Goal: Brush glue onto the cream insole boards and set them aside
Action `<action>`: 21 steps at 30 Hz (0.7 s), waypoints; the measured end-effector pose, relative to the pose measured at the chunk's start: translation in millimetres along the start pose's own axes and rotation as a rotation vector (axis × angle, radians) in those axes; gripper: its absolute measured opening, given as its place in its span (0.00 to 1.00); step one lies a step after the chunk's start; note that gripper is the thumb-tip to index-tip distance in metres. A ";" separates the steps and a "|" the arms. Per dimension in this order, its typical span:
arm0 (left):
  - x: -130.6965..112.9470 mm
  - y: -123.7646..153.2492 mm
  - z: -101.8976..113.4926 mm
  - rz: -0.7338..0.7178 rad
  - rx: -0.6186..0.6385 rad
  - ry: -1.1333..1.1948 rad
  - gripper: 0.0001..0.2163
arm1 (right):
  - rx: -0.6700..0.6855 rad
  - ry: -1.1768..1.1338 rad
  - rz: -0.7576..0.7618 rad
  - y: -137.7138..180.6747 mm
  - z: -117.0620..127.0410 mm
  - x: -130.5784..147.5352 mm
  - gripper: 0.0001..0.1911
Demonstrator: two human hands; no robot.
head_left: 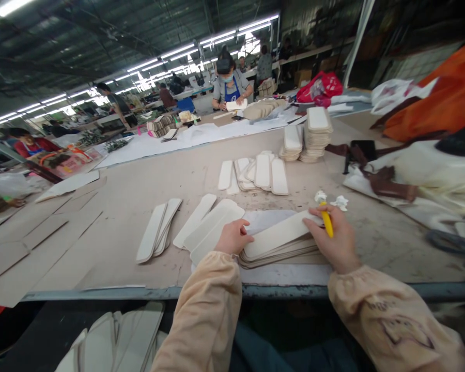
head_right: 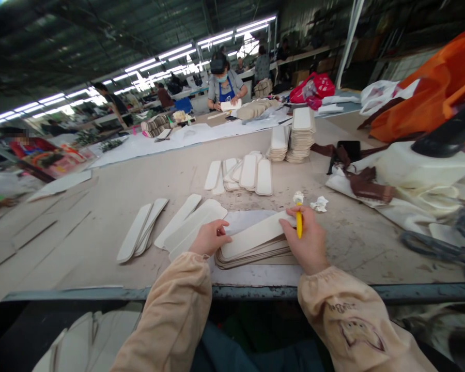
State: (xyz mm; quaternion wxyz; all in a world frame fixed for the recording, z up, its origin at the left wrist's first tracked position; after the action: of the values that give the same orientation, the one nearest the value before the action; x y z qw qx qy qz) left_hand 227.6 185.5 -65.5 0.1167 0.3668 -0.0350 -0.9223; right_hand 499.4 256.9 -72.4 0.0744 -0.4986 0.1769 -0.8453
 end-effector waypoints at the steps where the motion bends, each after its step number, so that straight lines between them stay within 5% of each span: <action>1: -1.0 0.3 -0.1 -0.004 0.001 -0.007 0.18 | 0.010 0.014 0.006 -0.2 -0.4 0.0 0.20; 21: -5.5 -0.2 -2.4 -0.014 0.028 -0.139 0.15 | 0.107 0.425 0.126 2.1 -11.9 -1.7 0.17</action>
State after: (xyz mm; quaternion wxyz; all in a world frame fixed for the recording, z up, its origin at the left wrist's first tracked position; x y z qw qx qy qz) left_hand 233.0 187.0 -63.6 0.1023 0.3035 -0.0533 -0.9458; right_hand 489.8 258.1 -79.8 0.1144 -0.2927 0.1743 -0.9332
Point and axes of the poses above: each hand's wrist, its own y-axis away from the middle knuckle, its own z-axis out of the back of the hand, x = y × z, the point moved 6 cm from there along -y, towards the middle knuckle, and after that the axes turned 4 degrees about y, right-handed, at the moved point
